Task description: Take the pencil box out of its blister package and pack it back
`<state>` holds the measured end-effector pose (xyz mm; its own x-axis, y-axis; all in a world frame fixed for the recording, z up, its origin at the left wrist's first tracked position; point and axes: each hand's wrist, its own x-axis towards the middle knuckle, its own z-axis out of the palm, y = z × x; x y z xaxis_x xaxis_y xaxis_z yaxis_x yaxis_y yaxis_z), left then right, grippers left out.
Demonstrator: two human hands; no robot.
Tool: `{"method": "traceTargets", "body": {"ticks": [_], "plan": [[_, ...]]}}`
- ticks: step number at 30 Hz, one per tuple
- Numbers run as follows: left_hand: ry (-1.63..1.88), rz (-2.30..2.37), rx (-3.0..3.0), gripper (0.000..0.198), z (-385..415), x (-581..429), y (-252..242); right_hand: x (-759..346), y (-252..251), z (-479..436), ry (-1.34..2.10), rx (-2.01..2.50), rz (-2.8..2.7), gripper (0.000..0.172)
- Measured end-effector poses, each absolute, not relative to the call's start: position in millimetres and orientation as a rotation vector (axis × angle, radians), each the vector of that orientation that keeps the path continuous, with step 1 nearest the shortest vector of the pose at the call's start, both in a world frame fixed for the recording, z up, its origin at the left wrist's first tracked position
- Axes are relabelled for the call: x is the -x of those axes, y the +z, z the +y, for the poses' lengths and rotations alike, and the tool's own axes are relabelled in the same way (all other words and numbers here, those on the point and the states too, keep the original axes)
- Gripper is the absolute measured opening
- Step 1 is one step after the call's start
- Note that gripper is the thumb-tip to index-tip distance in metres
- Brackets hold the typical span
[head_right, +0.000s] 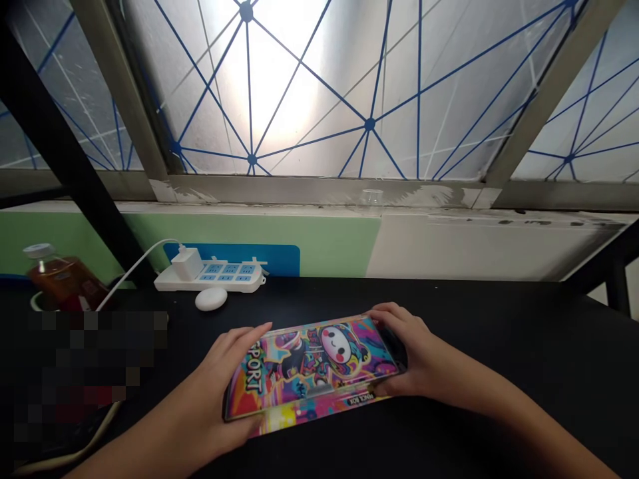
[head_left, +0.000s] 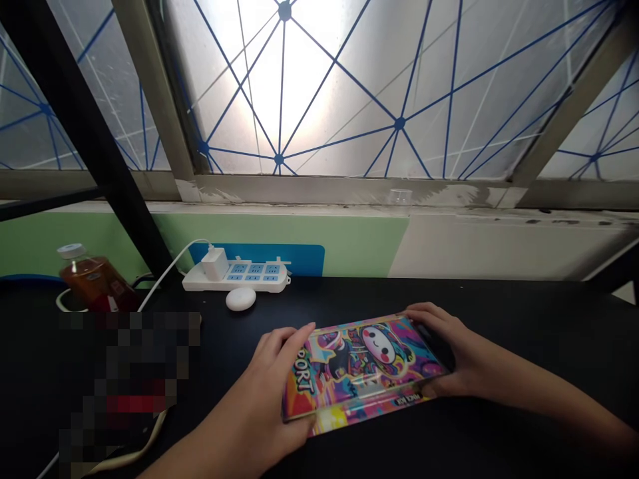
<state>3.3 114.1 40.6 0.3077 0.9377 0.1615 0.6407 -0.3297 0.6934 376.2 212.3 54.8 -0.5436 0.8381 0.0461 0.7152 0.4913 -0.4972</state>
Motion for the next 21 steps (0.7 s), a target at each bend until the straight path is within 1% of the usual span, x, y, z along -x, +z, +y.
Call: {"method": "traceTargets", "body": {"ticks": [2,6,9,11,13,17,21], "plan": [[0.792,1.41,-2.227,0.105,112.0,-3.8,38.5,-379.2,56.5,213.1,0.687,1.251,-2.398,0.098],[0.802,1.417,-2.599,0.11,106.2,-5.7,42.7,-376.3,59.7,212.8,0.76,1.308,-2.089,0.091],[0.776,1.403,-2.757,0.108,106.1,-6.7,47.8,-368.6,59.0,213.2,1.034,1.352,-1.883,0.09],[0.774,1.423,-2.768,0.103,108.3,-6.6,49.8,-364.0,58.0,214.1,1.151,1.311,-1.792,0.085],[0.779,1.45,-2.756,0.099,111.1,-5.8,51.0,-361.2,57.9,214.8,1.114,1.269,-1.729,0.081],[0.796,1.506,-2.746,0.091,114.3,-3.1,55.1,-360.7,61.8,214.2,0.888,1.219,-1.686,0.08],[0.992,1.556,-2.753,0.078,113.2,-1.8,61.4,-362.5,67.7,210.9,0.746,1.195,-1.756,0.072]]}}
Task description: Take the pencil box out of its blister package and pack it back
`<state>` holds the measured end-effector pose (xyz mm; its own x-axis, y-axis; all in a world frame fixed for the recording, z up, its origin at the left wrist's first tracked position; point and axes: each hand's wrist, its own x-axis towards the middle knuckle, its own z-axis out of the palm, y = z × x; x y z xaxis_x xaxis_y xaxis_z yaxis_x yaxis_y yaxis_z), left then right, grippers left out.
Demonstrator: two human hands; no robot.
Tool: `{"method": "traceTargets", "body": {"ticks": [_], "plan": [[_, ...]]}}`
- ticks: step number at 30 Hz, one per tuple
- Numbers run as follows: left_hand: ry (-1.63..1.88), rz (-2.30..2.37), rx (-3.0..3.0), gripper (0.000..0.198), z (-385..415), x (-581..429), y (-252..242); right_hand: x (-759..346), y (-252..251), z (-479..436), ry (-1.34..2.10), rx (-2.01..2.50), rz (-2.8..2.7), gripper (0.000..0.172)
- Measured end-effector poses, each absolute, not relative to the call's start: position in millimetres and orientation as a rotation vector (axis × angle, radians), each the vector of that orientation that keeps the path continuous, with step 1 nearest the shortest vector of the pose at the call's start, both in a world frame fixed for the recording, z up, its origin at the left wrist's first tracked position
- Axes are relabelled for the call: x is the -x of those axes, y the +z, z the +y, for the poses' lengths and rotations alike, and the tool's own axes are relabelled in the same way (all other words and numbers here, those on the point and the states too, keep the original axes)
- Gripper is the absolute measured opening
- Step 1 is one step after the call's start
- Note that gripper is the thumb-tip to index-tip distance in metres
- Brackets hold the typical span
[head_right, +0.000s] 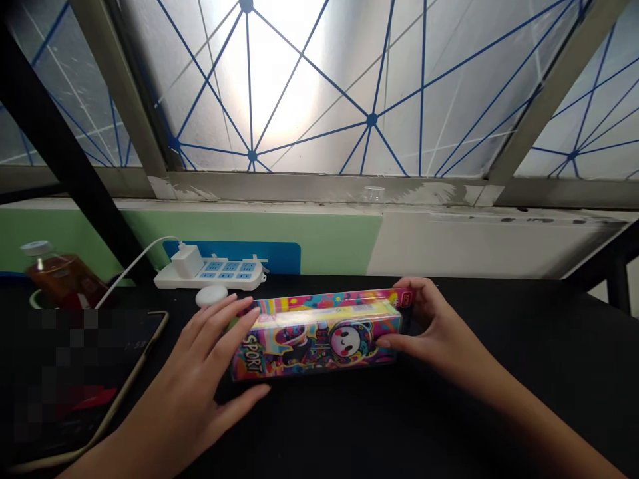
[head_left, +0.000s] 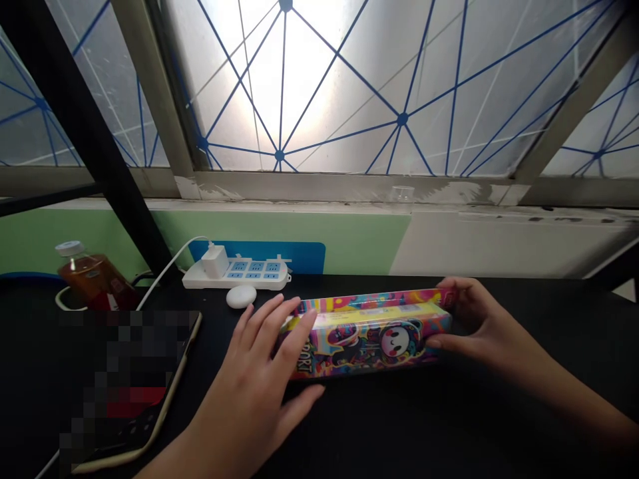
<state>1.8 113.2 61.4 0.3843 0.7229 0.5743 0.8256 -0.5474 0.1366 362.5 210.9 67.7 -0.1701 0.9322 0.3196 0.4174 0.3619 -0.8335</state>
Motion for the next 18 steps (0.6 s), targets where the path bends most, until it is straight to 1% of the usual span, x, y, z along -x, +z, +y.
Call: {"method": "traceTargets", "body": {"ticks": [2,5,8,10,13,18], "plan": [[-0.946,-1.385,2.388,0.073,113.0,-1.3,63.5,-363.2,70.4,208.6,0.734,1.165,-1.807,0.066],[-0.912,-1.386,2.359,0.068,114.7,0.6,65.1,-364.6,74.7,204.6,0.686,1.142,-1.906,0.055],[-0.806,-1.356,2.393,0.057,116.9,3.2,67.2,-366.0,78.3,201.4,0.518,1.157,-2.118,0.043],[-0.771,-1.337,2.397,0.05,117.0,4.6,69.6,-366.5,79.2,200.2,0.401,1.156,-2.247,0.037],[-0.761,-1.309,2.397,0.046,114.5,5.9,72.7,-366.5,78.4,199.1,0.273,1.131,-2.346,0.035],[-0.761,-1.241,2.484,0.031,109.8,7.0,72.7,-364.7,80.7,197.3,-0.01,1.007,-2.503,0.041]]}}
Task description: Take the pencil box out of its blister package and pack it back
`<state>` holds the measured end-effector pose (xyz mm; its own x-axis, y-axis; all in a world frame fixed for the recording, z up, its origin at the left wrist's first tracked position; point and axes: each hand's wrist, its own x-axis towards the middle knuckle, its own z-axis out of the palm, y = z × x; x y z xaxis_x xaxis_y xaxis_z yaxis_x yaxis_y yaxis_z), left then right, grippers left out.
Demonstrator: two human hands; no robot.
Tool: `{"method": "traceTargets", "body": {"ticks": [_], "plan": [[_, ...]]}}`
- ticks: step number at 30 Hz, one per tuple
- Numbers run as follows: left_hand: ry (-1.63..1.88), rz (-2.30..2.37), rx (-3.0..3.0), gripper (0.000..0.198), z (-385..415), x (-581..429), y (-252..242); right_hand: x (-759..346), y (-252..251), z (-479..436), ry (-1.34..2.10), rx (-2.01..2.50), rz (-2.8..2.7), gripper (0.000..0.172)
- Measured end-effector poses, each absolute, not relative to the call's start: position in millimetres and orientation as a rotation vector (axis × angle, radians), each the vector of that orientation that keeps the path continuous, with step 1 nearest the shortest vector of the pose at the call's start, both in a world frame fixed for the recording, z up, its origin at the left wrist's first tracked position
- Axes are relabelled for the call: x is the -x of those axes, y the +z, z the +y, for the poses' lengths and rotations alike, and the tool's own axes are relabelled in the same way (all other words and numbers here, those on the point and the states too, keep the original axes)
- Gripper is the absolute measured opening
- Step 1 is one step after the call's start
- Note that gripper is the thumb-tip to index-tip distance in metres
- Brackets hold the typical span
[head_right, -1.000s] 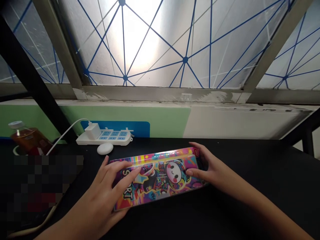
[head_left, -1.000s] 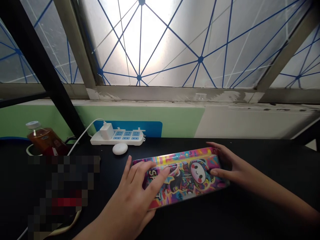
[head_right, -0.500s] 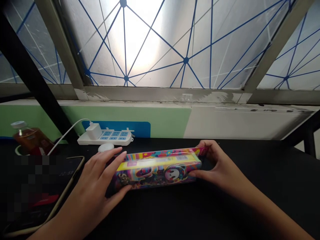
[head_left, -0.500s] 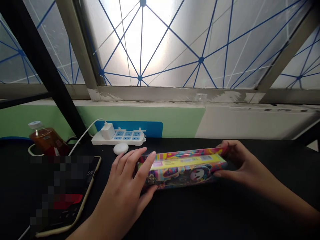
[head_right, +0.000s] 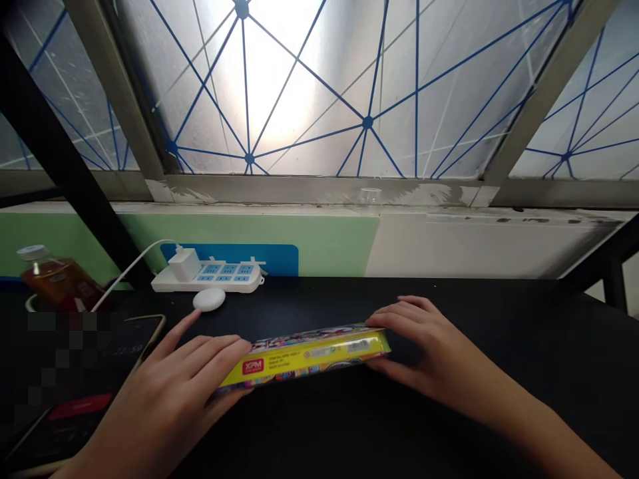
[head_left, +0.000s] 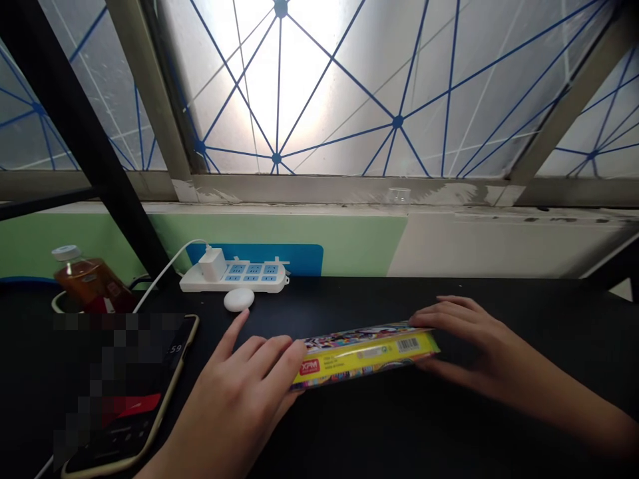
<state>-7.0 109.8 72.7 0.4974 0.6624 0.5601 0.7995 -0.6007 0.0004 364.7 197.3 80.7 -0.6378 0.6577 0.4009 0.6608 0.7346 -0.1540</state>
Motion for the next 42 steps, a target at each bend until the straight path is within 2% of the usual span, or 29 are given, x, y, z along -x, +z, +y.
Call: {"method": "traceTargets", "body": {"ticks": [4,12,17,19,21,22,24,28,30,33,36,38,42], "plan": [[-0.736,-1.2,2.5,0.026,108.3,6.8,73.6,-357.7,84.7,191.0,-0.27,0.897,-2.569,0.045],[-0.653,-1.049,2.508,0.017,105.3,1.3,72.1,-324.3,73.0,166.2,-0.333,0.785,-2.66,0.047],[-0.564,-1.09,2.58,0.027,105.1,-8.7,63.8,-298.0,67.2,151.5,-0.334,0.735,-2.802,0.06],[-0.536,-1.131,2.605,0.04,106.1,-10.0,60.5,-289.2,63.9,147.9,-0.278,0.72,-2.847,0.074],[-0.461,-1.214,2.651,0.063,107.9,-9.6,57.0,-286.0,62.1,147.4,-0.179,0.708,-2.863,0.085],[-0.393,-1.273,2.682,0.074,109.1,-9.2,55.5,-287.5,62.4,148.8,-0.12,0.71,-2.863,0.085],[-0.232,-1.402,2.749,0.089,111.6,-8.8,53.7,-297.6,66.0,155.1,-0.018,0.737,-2.839,0.074],[-0.014,-1.619,2.826,0.086,114.6,-11.3,57.6,-335.6,80.4,176.8,0.001,0.873,-2.773,0.044],[0.021,-1.671,2.846,0.083,114.8,-12.4,60.7,-348.8,86.1,184.5,-0.102,0.945,-2.758,0.042],[0.001,-1.685,2.864,0.085,114.2,-10.9,61.7,-342.7,85.0,181.4,-0.308,0.95,-2.702,0.056],[-0.063,-1.686,2.839,0.083,113.9,-6.8,60.0,-314.1,70.3,166.4,-0.379,0.785,-2.714,0.091],[-0.075,-1.707,2.83,0.082,114.0,-4.0,60.7,-299.5,56.8,160.0,-0.358,0.698,-2.764,0.099],[-0.055,-1.788,2.828,0.083,114.0,2.5,68.7,-316.9,34.9,168.9,-0.365,0.745,-2.755,0.073]]}}
